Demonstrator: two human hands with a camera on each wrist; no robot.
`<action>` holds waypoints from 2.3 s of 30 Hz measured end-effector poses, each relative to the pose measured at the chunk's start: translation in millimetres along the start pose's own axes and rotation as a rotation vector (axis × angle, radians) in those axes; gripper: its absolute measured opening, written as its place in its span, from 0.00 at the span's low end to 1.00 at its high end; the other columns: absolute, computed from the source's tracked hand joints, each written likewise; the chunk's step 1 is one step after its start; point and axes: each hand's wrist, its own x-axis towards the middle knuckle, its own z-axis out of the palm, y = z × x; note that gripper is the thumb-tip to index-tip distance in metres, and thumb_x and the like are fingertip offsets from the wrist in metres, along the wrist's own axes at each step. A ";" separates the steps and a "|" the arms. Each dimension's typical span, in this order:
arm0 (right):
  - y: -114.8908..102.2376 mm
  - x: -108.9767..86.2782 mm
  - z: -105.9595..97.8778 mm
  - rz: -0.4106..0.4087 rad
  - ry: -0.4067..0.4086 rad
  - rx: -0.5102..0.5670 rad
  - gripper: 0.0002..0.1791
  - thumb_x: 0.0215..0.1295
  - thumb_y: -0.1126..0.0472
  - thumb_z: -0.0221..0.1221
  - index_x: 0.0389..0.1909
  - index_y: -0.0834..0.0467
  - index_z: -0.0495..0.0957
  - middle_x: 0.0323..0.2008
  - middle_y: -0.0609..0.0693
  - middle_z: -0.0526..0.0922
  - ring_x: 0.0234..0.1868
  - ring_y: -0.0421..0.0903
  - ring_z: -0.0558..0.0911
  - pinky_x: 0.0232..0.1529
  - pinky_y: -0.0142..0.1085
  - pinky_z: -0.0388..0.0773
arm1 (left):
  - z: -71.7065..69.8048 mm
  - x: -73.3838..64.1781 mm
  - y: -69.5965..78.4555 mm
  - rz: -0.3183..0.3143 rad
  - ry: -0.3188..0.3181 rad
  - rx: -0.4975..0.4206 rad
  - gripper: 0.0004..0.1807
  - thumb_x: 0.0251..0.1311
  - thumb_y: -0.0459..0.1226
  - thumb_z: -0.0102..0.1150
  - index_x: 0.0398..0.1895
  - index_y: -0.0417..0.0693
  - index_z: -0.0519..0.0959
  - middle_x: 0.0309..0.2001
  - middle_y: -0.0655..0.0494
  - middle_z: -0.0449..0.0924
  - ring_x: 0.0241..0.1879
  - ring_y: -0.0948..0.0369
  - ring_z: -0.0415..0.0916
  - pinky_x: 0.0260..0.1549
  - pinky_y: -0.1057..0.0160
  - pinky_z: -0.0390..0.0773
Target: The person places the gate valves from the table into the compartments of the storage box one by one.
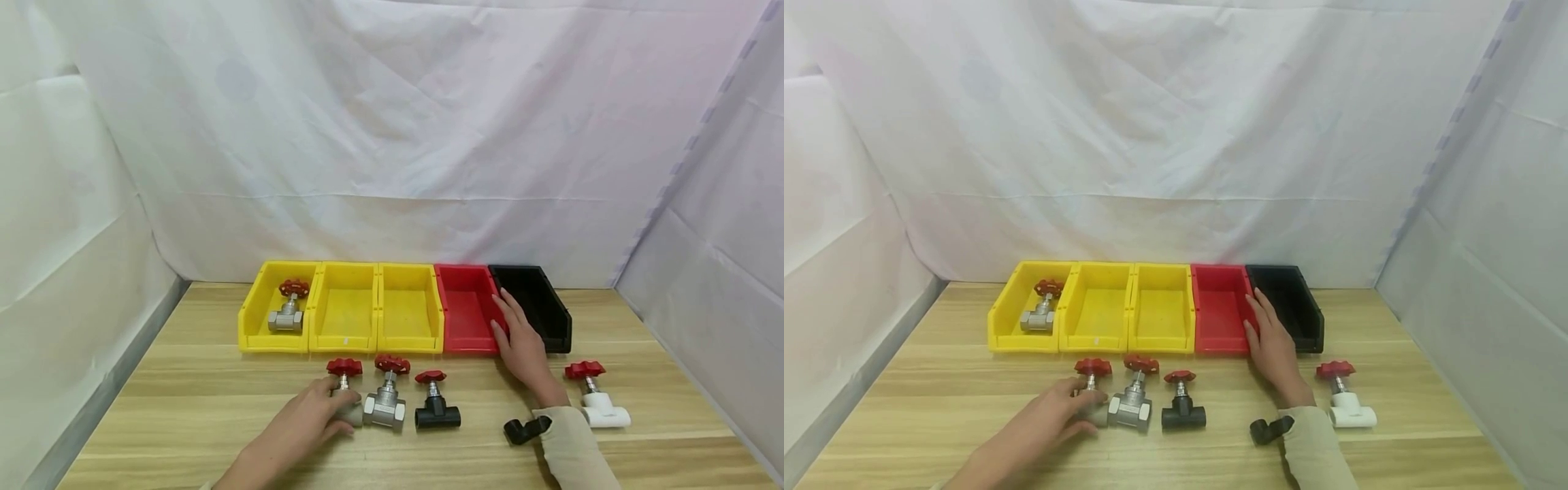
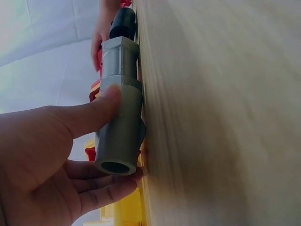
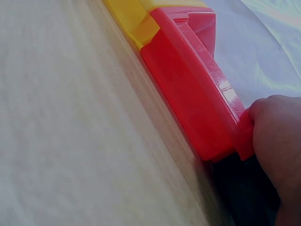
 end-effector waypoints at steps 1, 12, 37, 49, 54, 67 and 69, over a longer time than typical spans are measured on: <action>0.0 0.1 0.0 -0.001 -0.001 0.001 0.34 0.65 0.64 0.59 0.71 0.53 0.59 0.73 0.50 0.54 0.55 0.57 0.74 0.42 0.53 0.79 | -0.2 0.4 0.1 -0.002 -0.004 -0.004 0.23 0.49 0.48 0.68 0.50 0.54 0.80 0.52 0.34 0.74 0.47 0.43 0.76 0.43 0.45 0.78; 0.5 0.8 -0.3 0.001 -0.005 -0.004 0.35 0.65 0.63 0.59 0.72 0.52 0.59 0.73 0.49 0.54 0.51 0.56 0.77 0.39 0.51 0.81 | -0.2 4.6 2.1 0.008 -0.001 -0.004 0.20 0.46 0.46 0.70 0.45 0.52 0.82 0.48 0.36 0.76 0.40 0.48 0.78 0.37 0.52 0.81; 1.3 -0.3 -0.6 -0.006 -0.003 0.004 0.35 0.65 0.63 0.60 0.72 0.52 0.59 0.73 0.49 0.54 0.54 0.56 0.75 0.41 0.52 0.80 | -0.7 0.9 3.6 0.027 0.049 0.024 0.15 0.46 0.43 0.71 0.39 0.52 0.84 0.49 0.33 0.76 0.41 0.44 0.79 0.36 0.49 0.81; 0.4 0.3 -0.2 -0.005 -0.008 0.010 0.35 0.65 0.63 0.60 0.71 0.53 0.59 0.73 0.50 0.54 0.57 0.56 0.74 0.43 0.52 0.79 | -1.5 -0.7 0.7 0.027 0.042 0.028 0.15 0.49 0.45 0.69 0.41 0.53 0.85 0.50 0.34 0.76 0.42 0.43 0.79 0.37 0.48 0.81; 1.9 0.1 0.3 -0.008 0.000 0.009 0.35 0.65 0.63 0.60 0.71 0.53 0.59 0.73 0.49 0.54 0.55 0.56 0.75 0.42 0.52 0.80 | -2.5 -0.3 0.8 0.024 0.041 0.039 0.15 0.50 0.45 0.69 0.41 0.53 0.84 0.50 0.32 0.75 0.43 0.42 0.78 0.38 0.47 0.80; 2.7 -0.1 0.5 -0.014 0.005 0.003 0.35 0.65 0.64 0.60 0.71 0.53 0.60 0.73 0.49 0.54 0.53 0.56 0.76 0.41 0.51 0.80 | -9.2 0.8 1.3 0.006 0.055 0.035 0.17 0.51 0.44 0.69 0.46 0.52 0.84 0.53 0.30 0.74 0.47 0.38 0.76 0.43 0.42 0.77; 2.4 -0.4 0.6 -0.010 0.004 0.003 0.35 0.65 0.64 0.60 0.71 0.52 0.60 0.73 0.49 0.54 0.53 0.56 0.76 0.41 0.51 0.80 | -10.1 0.8 0.5 0.013 0.067 0.034 0.18 0.52 0.44 0.68 0.47 0.52 0.84 0.53 0.30 0.74 0.47 0.38 0.76 0.43 0.42 0.77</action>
